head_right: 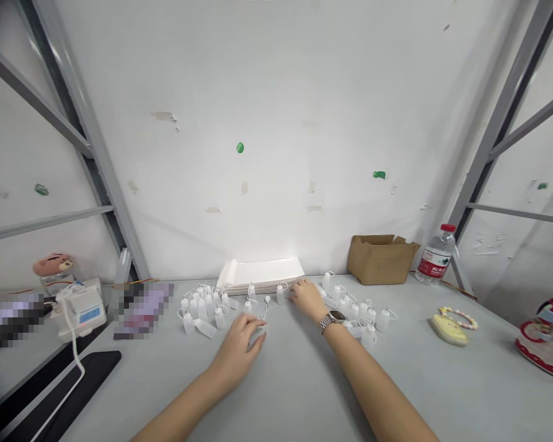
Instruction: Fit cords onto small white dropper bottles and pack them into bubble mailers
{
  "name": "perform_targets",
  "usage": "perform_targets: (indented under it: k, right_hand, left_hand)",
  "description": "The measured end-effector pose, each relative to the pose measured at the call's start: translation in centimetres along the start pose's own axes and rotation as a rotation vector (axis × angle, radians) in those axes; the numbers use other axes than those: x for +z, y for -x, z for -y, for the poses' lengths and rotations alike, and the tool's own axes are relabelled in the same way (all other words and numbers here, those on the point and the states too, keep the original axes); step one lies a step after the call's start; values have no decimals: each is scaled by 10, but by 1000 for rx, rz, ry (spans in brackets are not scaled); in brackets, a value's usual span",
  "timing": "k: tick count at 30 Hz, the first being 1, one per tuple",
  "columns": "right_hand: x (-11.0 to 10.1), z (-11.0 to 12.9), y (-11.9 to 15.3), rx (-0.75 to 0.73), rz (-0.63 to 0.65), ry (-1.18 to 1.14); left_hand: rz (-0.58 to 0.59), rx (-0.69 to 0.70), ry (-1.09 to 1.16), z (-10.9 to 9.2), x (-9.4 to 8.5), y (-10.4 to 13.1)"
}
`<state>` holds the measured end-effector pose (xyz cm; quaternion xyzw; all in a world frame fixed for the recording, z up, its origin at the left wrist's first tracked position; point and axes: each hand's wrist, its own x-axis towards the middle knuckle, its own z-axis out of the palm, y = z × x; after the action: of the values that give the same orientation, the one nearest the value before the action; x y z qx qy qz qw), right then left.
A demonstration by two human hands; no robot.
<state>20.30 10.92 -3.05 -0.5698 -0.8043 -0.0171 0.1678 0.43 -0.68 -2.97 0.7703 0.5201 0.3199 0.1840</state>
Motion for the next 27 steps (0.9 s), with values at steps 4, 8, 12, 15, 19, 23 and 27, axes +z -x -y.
perform_targets:
  k: [4,8,12,15,19,23,27]
  right_hand:
    - [-1,4,-1,-1,1,27]
    - [-9,2,3,44,-42,9]
    - [-19,-6,16,152,-107,-45]
    - [-31,-8,25,245,-190,-193]
    - [-50,3,31,306,-324,-669]
    - [-51,28,36,181,-181,-936]
    - [-36,56,47,58,106,-967]
  left_hand:
    - [87,43,-158,-1,2,3]
    - [112,36,-221,1,4,4]
    - [99,16,-225,1,5,3]
    - [99,8,-212,-1,4,3]
    - [82,-8,-224,-5,1,3]
    - [-111,7,-228,-3,0,3]
    - [-358,160,-292,2,1,3]
